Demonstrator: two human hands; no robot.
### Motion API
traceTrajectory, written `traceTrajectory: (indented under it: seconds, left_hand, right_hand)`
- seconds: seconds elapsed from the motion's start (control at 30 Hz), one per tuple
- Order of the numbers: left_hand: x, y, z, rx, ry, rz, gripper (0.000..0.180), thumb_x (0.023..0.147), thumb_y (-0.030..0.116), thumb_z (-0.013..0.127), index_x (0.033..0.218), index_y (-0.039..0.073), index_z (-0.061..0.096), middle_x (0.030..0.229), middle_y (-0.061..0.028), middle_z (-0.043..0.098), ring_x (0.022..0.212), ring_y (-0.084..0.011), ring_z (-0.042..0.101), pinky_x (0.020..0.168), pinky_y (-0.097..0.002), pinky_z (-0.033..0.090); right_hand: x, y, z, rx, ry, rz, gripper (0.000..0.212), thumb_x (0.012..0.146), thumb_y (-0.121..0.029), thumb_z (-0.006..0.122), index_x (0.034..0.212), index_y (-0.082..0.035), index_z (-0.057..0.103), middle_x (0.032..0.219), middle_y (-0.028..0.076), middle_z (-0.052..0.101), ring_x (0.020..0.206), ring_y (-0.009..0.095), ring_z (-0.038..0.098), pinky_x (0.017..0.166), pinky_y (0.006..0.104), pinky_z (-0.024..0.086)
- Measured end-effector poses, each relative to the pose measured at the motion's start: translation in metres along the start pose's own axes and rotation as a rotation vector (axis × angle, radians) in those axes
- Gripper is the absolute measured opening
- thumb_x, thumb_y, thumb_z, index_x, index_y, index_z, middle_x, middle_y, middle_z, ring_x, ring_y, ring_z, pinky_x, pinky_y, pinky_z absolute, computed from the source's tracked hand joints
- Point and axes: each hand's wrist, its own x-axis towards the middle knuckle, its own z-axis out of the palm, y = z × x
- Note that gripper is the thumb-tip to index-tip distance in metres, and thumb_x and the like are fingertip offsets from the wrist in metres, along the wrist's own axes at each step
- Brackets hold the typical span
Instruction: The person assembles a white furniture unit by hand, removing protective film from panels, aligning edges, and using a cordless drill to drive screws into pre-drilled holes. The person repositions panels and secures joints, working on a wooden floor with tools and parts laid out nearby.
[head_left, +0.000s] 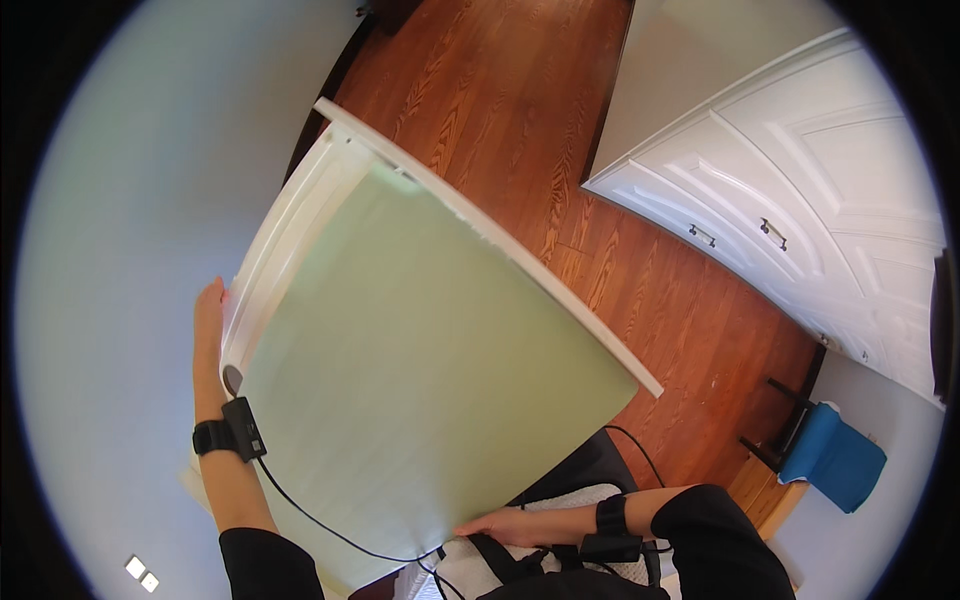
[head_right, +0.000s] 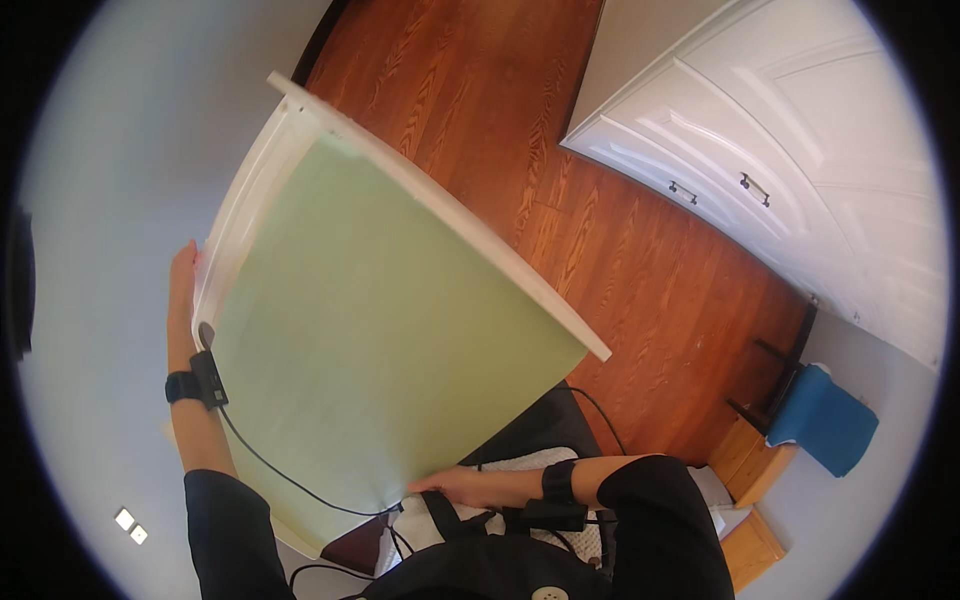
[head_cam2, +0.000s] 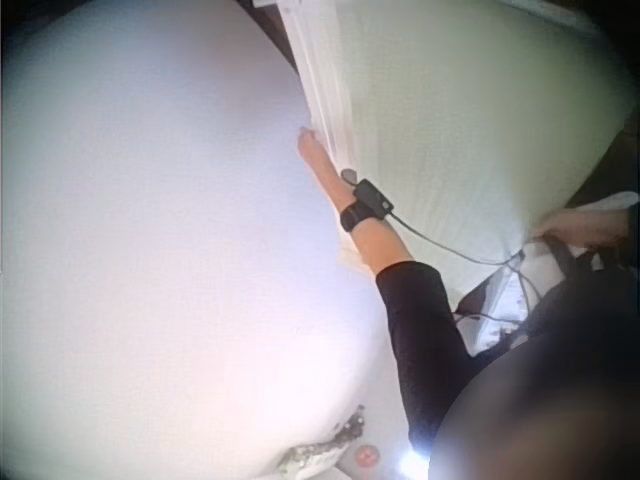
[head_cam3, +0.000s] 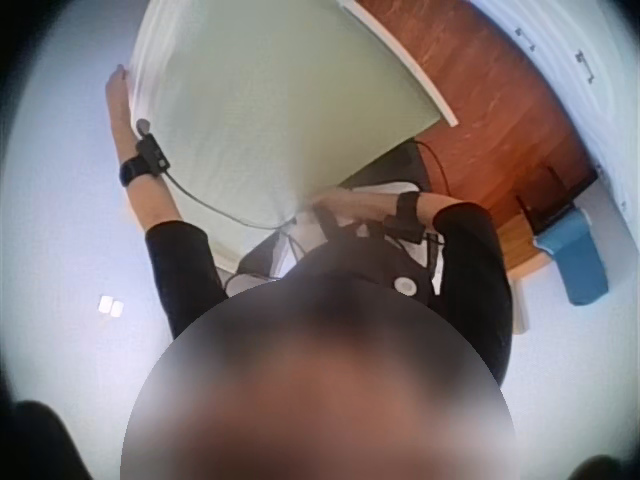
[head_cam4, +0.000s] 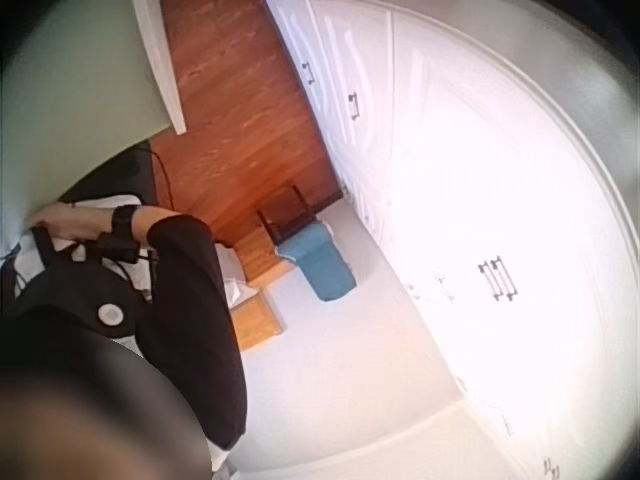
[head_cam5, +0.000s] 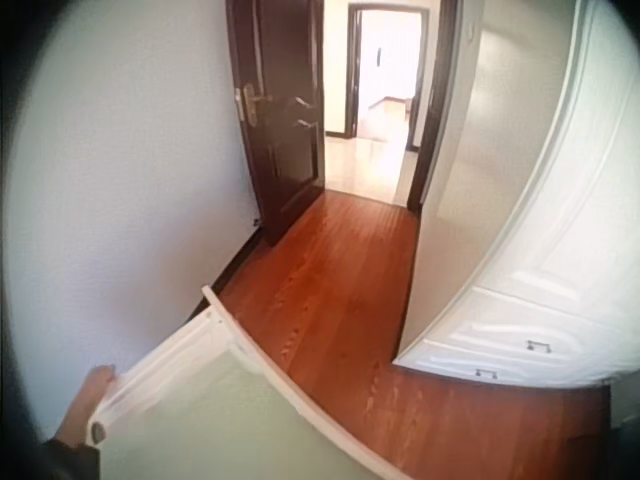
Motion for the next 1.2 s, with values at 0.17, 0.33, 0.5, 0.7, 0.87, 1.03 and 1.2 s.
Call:
traceTrajectory:
  seconds: [0.17,0.33,0.5,0.7,0.87,1.03,1.2]
  left_hand:
    - [-0.008,0.021,-0.001,0.18,0.066,-0.031,0.042,0.097,0.039,0.05,0.075,0.003,0.053,0.075,-0.004,0.051,0.075,-0.0171,0.044,0.072,-0.0319,0.037]
    - [-0.008,0.016,-0.003,-0.013,0.106,-0.134,0.041,0.097,0.039,0.05,0.076,0.004,0.055,0.077,-0.0027,0.052,0.077,-0.0159,0.045,0.074,-0.0315,0.037]
    - [-0.016,0.047,-0.001,-0.341,-0.052,-0.207,0.036,0.098,0.037,0.053,0.083,0.005,0.061,0.098,-0.0044,0.066,0.085,-0.0128,0.051,0.081,-0.0293,0.039]
    - [-0.078,0.188,0.029,-0.009,0.374,0.376,0.027,0.101,0.018,0.049,0.116,0.002,0.066,0.111,-0.0081,0.07,0.107,-0.018,0.061,0.095,-0.0303,0.044]
    - [-0.15,0.298,0.079,0.305,0.016,0.818,0.03,0.088,0.005,0.064,0.118,0.003,0.067,0.075,-0.0063,0.065,0.064,-0.022,0.06,0.06,-0.0325,0.048]
    - [-0.132,0.323,0.103,0.187,-0.208,0.774,0.037,0.087,0.006,0.067,0.123,0.0,0.062,0.077,-0.0058,0.066,0.067,-0.0204,0.062,0.067,-0.032,0.05]
    - [-0.058,0.287,0.097,-0.005,0.108,0.522,0.032,0.096,0.021,0.059,0.12,0.0,0.062,0.105,-0.0091,0.069,0.088,-0.0165,0.064,0.079,-0.0295,0.049]
  right_hand:
    - [-0.026,-0.016,0.013,0.183,0.242,0.004,0.031,0.089,-0.017,0.069,0.117,-0.007,0.062,0.116,0.004,0.063,0.107,0.013,0.056,0.094,0.0283,0.044]
    - [-0.112,-0.09,0.013,-0.296,0.327,0.235,0.044,0.091,-0.033,0.062,0.129,-0.011,0.06,0.116,0.002,0.065,0.103,0.014,0.059,0.086,0.0289,0.047]
    - [-0.217,-0.243,0.072,-1.181,-0.088,-0.059,0.037,0.099,-0.035,0.052,0.116,-0.004,0.063,0.098,0.012,0.066,0.078,0.019,0.059,0.072,0.0303,0.049]
    - [-0.216,-0.358,0.177,-1.282,0.019,-0.628,0.024,0.096,-0.025,0.06,0.103,-0.002,0.062,0.091,0.01,0.066,0.075,0.019,0.065,0.067,0.0299,0.05]
    - [-0.181,-0.373,0.195,-1.073,0.166,-0.759,0.032,0.098,-0.017,0.057,0.123,0.002,0.06,0.102,0.007,0.069,0.086,0.014,0.066,0.076,0.025,0.051]
    - [-0.19,-0.388,0.152,-0.837,0.234,-0.91,0.026,0.098,-0.016,0.055,0.113,0.002,0.066,0.091,0.006,0.069,0.084,0.013,0.066,0.076,0.0242,0.052]
    - [-0.181,-0.484,0.105,-0.792,0.455,-1.375,0.031,0.099,-0.023,0.054,0.114,0.001,0.067,0.091,0.007,0.07,0.083,0.012,0.067,0.079,0.0246,0.054]
